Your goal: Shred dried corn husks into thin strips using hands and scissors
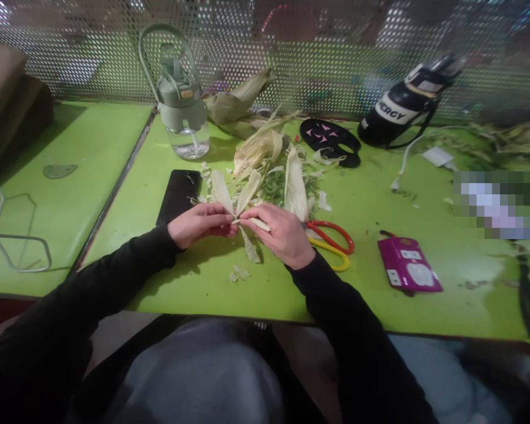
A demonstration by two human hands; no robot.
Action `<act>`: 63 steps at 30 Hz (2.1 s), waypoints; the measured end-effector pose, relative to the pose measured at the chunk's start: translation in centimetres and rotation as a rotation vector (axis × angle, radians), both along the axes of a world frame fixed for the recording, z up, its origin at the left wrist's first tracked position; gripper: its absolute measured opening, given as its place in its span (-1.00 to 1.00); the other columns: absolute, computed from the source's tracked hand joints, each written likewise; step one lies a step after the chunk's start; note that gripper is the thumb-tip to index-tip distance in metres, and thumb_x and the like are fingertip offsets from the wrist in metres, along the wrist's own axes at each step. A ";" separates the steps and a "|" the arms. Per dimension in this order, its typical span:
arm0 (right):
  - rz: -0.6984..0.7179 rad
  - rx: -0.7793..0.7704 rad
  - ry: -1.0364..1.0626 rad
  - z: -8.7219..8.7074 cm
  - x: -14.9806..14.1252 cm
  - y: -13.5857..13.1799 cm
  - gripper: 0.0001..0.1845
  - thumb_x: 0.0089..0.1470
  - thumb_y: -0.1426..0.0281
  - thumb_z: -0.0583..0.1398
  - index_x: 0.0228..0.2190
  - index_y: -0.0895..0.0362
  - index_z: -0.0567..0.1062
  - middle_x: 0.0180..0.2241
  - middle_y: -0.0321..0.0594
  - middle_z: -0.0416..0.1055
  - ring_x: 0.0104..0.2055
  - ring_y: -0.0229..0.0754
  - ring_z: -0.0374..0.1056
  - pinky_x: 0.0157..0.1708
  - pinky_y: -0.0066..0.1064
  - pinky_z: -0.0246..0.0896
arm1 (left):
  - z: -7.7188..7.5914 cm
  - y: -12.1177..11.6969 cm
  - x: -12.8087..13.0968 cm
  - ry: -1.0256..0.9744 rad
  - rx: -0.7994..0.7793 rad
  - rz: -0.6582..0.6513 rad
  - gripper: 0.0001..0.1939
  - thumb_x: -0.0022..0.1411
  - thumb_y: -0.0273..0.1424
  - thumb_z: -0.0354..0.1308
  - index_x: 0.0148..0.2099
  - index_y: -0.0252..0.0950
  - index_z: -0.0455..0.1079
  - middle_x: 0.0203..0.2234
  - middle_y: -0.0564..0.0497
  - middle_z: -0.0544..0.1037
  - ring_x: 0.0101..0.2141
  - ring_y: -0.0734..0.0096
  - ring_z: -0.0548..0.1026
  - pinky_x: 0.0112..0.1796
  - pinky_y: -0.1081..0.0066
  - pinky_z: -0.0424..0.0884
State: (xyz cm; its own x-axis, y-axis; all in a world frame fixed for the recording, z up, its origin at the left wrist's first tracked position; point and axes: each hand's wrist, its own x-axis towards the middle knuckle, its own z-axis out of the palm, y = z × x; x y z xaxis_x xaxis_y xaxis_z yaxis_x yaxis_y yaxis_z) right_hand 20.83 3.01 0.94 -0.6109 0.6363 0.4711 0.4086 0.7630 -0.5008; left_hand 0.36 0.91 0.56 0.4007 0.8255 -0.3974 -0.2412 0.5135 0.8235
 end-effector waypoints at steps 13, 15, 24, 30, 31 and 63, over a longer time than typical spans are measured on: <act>-0.147 -0.444 0.102 0.1 -0.8 -0.5 -0.81 0.11 0.24 0.24 -0.35 0.12 0.50 -0.39 -0.25 0.53 -0.42 -0.21 0.41 -0.39 -0.36 0.29 | -0.8 0.0 0.2 0.021 0.190 -0.012 -0.91 0.15 -0.52 0.26 -0.27 -0.42 0.43 -0.42 -0.01 0.59 -0.43 0.57 0.51 -0.26 0.46 0.44; -0.158 -0.515 0.136 0.1 -0.7 -0.4 -0.79 0.09 0.22 0.25 -0.35 0.12 0.50 -0.39 -0.25 0.52 -0.44 -0.23 0.38 -0.42 -0.38 0.26 | -0.6 0.0 0.2 0.022 0.173 0.003 -0.90 0.15 -0.56 0.24 -0.24 -0.42 0.43 -0.42 0.00 0.59 -0.42 0.57 0.51 -0.26 0.47 0.44; -0.110 -0.447 0.134 -1.0 -0.8 0.3 -0.83 0.09 0.23 0.26 -0.39 0.08 0.52 -0.34 -0.24 0.48 -0.27 -0.17 0.40 -0.18 -0.29 0.29 | 0.1 -0.1 0.5 0.163 0.104 0.090 -0.92 0.25 -0.61 0.12 -0.30 -0.43 0.42 -0.55 0.11 0.48 -0.53 0.67 0.42 -0.41 0.58 0.36; -0.129 -0.596 0.188 -1.2 -1.0 0.1 -0.74 0.07 0.15 0.26 -0.35 0.09 0.48 -0.38 -0.27 0.48 -0.40 -0.23 0.39 -0.34 -0.34 0.32 | 0.0 0.0 0.9 0.106 0.063 0.185 -0.90 0.23 -0.64 0.11 -0.33 -0.42 0.39 -0.56 0.14 0.46 -0.54 0.70 0.42 -0.43 0.60 0.37; -0.117 -0.648 0.204 -1.2 -1.1 0.0 -0.72 0.06 0.14 0.26 -0.35 0.10 0.47 -0.39 -0.28 0.47 -0.43 -0.25 0.38 -0.37 -0.36 0.32 | 0.0 0.0 0.9 0.100 0.062 0.181 -0.90 0.23 -0.64 0.12 -0.34 -0.42 0.39 -0.56 0.14 0.46 -0.54 0.70 0.42 -0.40 0.59 0.39; -0.126 -0.499 0.231 -2.5 -1.5 0.1 -0.73 0.06 0.13 0.27 -0.41 0.08 0.55 -0.35 -0.23 0.50 -0.30 -0.12 0.44 -0.22 -0.23 0.40 | 0.2 -0.2 0.4 0.077 -0.083 0.025 -0.86 0.19 -0.65 0.17 -0.42 -0.45 0.42 -0.59 -0.01 0.56 -0.56 0.59 0.49 -0.35 0.47 0.49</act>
State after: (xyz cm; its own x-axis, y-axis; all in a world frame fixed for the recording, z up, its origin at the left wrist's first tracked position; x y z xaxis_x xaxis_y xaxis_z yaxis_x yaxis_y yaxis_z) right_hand 19.35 3.14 -1.57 -0.4328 0.8775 0.2067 0.3184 0.3633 -0.8755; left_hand 0.79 0.70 0.79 0.3460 0.7979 -0.4936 -0.1930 0.5753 0.7948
